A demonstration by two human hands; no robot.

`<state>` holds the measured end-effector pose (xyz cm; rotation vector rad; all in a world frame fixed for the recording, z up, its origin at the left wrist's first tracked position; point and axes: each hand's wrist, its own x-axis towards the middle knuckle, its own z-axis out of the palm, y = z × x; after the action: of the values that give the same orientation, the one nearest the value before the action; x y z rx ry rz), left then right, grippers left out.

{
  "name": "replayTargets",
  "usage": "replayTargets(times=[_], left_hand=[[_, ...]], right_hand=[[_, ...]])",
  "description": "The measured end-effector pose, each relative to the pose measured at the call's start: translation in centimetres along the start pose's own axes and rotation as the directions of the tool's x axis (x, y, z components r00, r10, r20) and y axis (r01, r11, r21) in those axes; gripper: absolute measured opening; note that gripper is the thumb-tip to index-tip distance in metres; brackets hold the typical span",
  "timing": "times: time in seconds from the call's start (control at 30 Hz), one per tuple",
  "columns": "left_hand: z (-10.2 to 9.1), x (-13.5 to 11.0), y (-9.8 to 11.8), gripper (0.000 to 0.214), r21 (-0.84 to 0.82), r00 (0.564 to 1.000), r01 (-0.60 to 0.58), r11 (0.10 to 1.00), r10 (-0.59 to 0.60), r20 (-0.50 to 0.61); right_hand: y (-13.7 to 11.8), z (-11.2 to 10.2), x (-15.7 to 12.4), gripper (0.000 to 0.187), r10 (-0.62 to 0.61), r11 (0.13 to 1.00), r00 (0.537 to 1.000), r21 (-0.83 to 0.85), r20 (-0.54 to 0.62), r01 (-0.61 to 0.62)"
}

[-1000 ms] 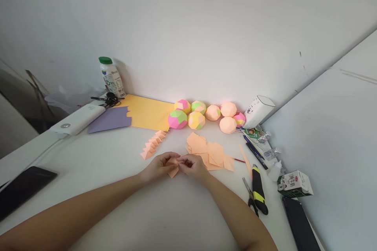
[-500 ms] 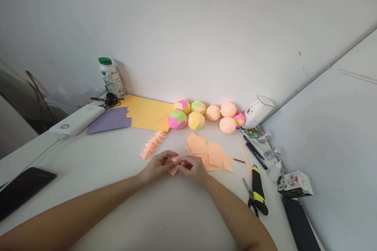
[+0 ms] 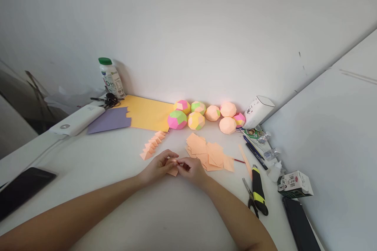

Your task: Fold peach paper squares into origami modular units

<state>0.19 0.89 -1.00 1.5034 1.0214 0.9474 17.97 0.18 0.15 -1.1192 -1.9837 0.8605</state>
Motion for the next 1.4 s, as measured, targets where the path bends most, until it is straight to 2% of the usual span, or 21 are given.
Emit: replayTargets(times=[0.13, 0.23, 0.37, 0.53, 0.6, 0.87, 1.1, 1.4], left_hand=[[0.0, -0.1, 0.1, 0.022, 0.064, 0.993, -0.105, 0.992, 0.102, 0.051], [0.1, -0.2, 0.6, 0.021, 0.105, 0.992, -0.119, 0.987, 0.114, 0.056], [0.2, -0.3, 1.2, 0.017, 0.091, 0.995, -0.092, 0.992, 0.088, 0.044], [0.3, -0.6, 1.4, 0.028, -0.075, 0.992, 0.089, 0.993, -0.082, 0.099], [0.3, -0.7, 1.5, 0.03, -0.128, 0.99, 0.122, 0.984, -0.111, 0.092], [0.1, -0.6, 1.6, 0.03, -0.169, 0.992, 0.12, 0.978, -0.11, 0.068], [0.0, -0.8, 1.8, 0.027, -0.13, 0.991, 0.124, 0.984, -0.116, 0.063], [0.1, -0.7, 1.9, 0.025, -0.123, 0.989, 0.135, 0.983, -0.128, 0.068]], right_hand=[[0.2, 0.1, 0.0, 0.014, 0.003, 1.0, 1.0, -0.004, -0.024, -0.003], [0.5, 0.2, 0.0, 0.013, 0.011, 1.0, 1.0, 0.024, -0.026, -0.01], [0.7, 0.1, -0.1, 0.011, 0.01, 0.999, 1.0, 0.048, -0.022, -0.009], [0.6, -0.1, -0.1, 0.012, 0.048, 0.991, 0.999, 0.124, 0.007, -0.048], [0.5, -0.2, 0.0, 0.013, 0.08, 0.983, 0.996, 0.161, 0.03, -0.083], [0.5, -0.6, 0.2, 0.022, 0.181, 0.955, 0.978, 0.219, 0.102, -0.199], [0.6, -0.7, 0.1, 0.023, 0.187, 0.959, 0.976, 0.197, 0.108, -0.205], [0.3, -0.9, 0.2, 0.023, 0.224, 0.932, 0.966, 0.263, 0.126, -0.25]])
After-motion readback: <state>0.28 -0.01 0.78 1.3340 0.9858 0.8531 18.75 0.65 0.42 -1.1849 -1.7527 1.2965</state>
